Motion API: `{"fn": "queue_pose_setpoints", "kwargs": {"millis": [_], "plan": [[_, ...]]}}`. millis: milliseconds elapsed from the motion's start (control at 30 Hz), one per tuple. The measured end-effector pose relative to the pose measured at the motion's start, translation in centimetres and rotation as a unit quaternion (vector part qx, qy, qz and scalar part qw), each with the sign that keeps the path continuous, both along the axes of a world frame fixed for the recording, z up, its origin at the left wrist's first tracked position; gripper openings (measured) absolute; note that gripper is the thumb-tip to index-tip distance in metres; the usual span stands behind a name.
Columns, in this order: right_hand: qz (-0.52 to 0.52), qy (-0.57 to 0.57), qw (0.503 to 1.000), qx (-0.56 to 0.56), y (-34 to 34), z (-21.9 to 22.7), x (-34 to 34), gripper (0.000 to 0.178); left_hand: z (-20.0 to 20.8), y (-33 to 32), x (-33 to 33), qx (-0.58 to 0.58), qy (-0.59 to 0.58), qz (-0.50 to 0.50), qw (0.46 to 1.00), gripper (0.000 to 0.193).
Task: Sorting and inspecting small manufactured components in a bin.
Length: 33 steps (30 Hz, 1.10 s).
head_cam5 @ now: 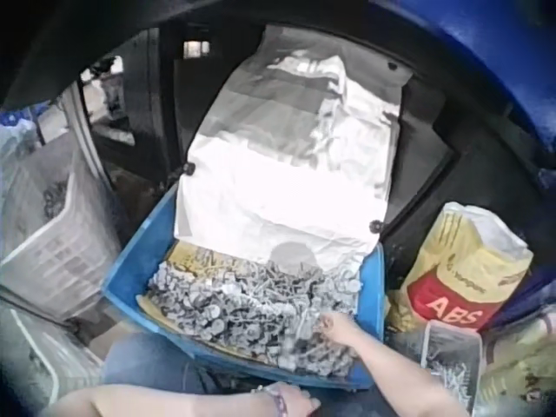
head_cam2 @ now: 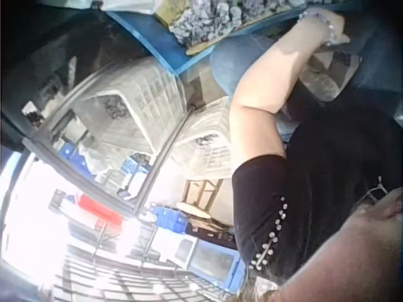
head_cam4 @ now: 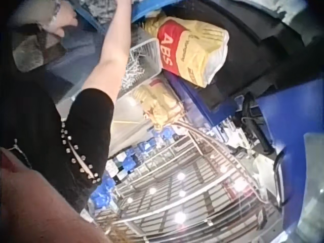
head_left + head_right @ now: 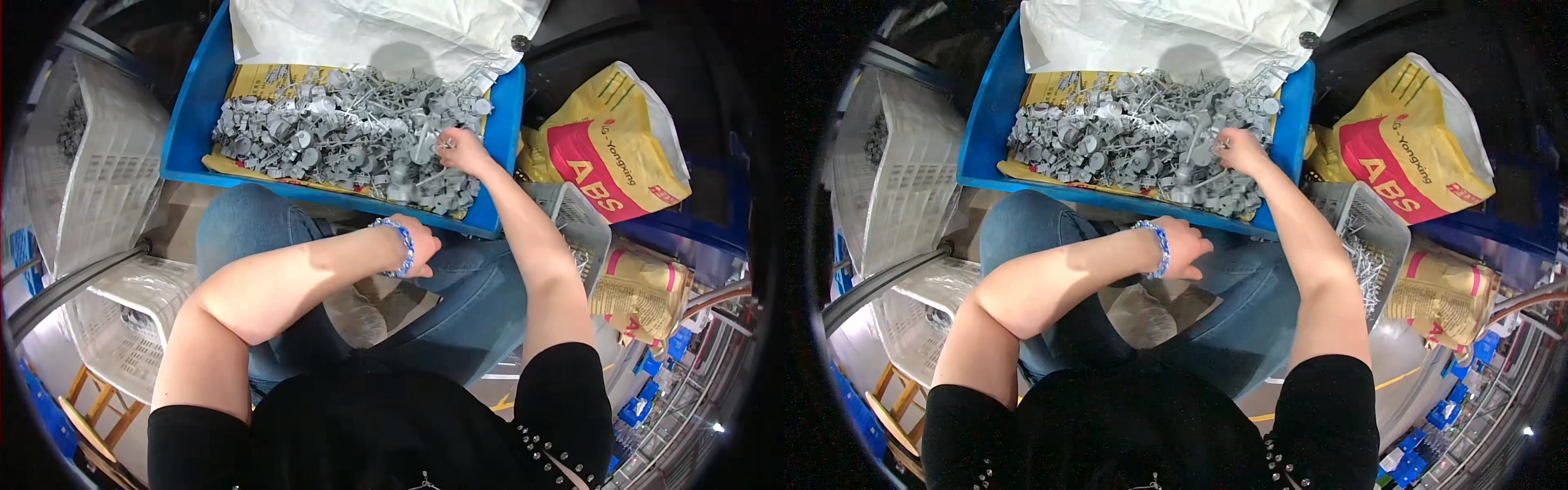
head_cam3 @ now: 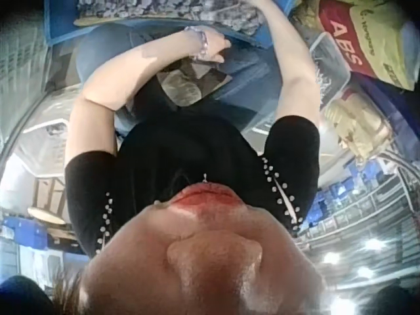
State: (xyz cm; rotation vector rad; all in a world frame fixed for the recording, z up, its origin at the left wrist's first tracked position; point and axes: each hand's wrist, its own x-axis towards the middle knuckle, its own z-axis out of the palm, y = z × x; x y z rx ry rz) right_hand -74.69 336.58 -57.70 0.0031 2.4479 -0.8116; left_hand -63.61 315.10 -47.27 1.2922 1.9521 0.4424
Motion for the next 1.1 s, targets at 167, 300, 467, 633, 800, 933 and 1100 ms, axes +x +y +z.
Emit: {"fn": "queue_pose_setpoints", "kwargs": {"millis": [167,300,467,633,800,933,1100], "plan": [[-0.173,0.0,0.962,-0.212,1.3,8.5,3.2,0.017,-2.1,0.1,-0.5,0.004,-0.014,0.02,1.0,0.053],[-0.224,0.042,0.939,-0.258,2.7,12.1,6.1,0.015,-2.6,0.0,-1.1,0.037,-0.002,0.045,0.998,0.051],[-0.3,0.27,0.904,-0.144,6.3,19.3,11.6,0.023,-3.0,-0.7,-1.5,-0.02,0.012,0.086,0.996,0.049],[-0.315,0.16,0.924,0.148,21.8,20.4,22.9,0.034,-1.9,0.4,-0.2,0.003,0.023,0.046,0.999,0.048],[-0.08,0.037,0.922,0.377,22.3,17.9,24.2,0.052,-1.1,1.3,1.3,-0.031,-0.001,-0.025,0.999,0.047],[-0.01,0.124,0.927,0.354,13.9,15.1,11.9,0.053,-0.9,0.6,1.5,-0.036,0.009,-0.021,0.999,0.047],[0.12,0.138,0.946,0.268,7.6,6.0,-0.3,0.053,-0.2,0.8,1.0,-0.031,0.027,-0.008,0.999,0.043]]}}
